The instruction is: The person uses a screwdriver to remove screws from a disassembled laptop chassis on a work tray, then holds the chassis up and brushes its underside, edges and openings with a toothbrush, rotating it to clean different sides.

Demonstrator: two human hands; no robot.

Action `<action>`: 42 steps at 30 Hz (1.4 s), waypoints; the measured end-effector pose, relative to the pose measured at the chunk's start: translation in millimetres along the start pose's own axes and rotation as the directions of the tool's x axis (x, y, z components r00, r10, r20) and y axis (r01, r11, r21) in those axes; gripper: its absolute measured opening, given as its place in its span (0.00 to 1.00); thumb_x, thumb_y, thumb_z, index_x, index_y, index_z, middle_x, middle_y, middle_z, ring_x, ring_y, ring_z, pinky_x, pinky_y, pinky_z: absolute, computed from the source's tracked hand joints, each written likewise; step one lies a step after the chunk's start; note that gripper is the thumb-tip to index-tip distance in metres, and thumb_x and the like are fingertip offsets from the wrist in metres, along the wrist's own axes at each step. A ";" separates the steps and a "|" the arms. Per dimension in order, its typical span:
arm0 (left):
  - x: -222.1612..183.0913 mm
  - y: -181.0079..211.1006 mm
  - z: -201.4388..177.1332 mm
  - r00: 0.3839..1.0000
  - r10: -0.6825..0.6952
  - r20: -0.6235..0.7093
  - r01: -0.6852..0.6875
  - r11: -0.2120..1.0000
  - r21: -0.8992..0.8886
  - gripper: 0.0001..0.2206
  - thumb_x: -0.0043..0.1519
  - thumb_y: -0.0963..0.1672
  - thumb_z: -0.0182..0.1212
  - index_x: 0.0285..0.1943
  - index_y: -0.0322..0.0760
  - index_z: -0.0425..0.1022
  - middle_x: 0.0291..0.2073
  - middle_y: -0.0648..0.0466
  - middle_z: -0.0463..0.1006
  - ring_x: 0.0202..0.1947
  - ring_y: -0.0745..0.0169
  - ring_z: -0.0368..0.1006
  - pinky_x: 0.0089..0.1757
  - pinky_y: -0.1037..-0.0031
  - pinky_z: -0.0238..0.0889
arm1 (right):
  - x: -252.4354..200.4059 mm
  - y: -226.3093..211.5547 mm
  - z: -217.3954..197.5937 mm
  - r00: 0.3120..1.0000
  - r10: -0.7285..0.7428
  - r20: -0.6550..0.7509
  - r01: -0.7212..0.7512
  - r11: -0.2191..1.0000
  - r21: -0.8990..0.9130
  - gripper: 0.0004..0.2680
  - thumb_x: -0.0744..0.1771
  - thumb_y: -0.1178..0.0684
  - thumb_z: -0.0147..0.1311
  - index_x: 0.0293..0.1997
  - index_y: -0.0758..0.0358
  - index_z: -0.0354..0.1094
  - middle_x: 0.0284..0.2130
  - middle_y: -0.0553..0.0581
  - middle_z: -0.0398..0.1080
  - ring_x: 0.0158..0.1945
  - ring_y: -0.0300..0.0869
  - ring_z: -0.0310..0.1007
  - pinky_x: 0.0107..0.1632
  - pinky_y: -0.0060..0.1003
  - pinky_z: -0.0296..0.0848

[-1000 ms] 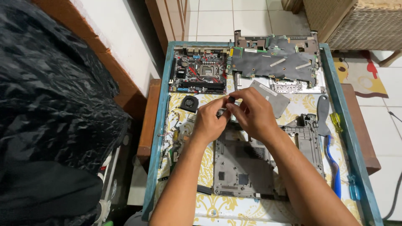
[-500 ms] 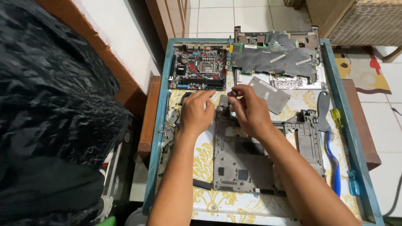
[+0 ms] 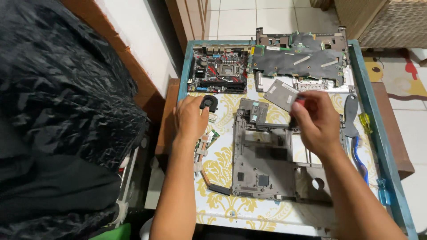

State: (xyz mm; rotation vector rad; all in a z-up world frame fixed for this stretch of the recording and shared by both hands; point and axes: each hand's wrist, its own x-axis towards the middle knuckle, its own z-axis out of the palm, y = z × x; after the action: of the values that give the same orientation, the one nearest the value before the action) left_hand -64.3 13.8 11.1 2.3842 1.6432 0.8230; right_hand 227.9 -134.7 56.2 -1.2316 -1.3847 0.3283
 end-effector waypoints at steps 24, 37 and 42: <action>-4.3 -2.2 8.5 0.991 0.092 -0.092 -0.099 0.992 -0.079 0.25 0.54 0.48 0.69 0.60 0.40 0.74 0.50 0.48 0.79 0.46 0.43 0.70 0.49 0.56 0.57 | -31.9 6.1 -39.2 0.986 0.087 -0.139 -0.135 0.913 -0.385 0.09 0.73 0.61 0.58 0.56 0.77 0.66 0.32 0.62 0.70 0.31 0.42 0.66 0.36 0.34 0.66; 2.1 3.2 11.5 0.991 0.121 0.049 -0.103 0.956 -0.276 0.28 0.55 0.38 0.67 0.67 0.34 0.68 0.63 0.43 0.71 0.62 0.47 0.68 0.61 0.60 0.63 | -33.3 1.4 -29.7 0.984 0.157 -0.088 -0.180 0.882 -0.435 0.09 0.71 0.60 0.61 0.55 0.76 0.68 0.31 0.61 0.70 0.31 0.43 0.67 0.36 0.35 0.67; -1.2 -7.4 -11.3 0.995 0.087 -0.047 -0.097 0.957 -0.275 0.07 0.56 0.39 0.65 0.43 0.35 0.78 0.36 0.50 0.76 0.35 0.55 0.72 0.39 0.66 0.68 | -35.4 4.3 -29.9 0.984 0.150 -0.093 -0.175 0.891 -0.418 0.09 0.72 0.61 0.61 0.56 0.77 0.68 0.33 0.62 0.71 0.32 0.43 0.68 0.37 0.35 0.67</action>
State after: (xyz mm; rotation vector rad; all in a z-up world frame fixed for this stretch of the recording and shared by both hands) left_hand -76.4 13.5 17.2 2.2743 1.3329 1.0404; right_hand 246.4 -174.8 41.3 -1.7110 -1.3456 0.1020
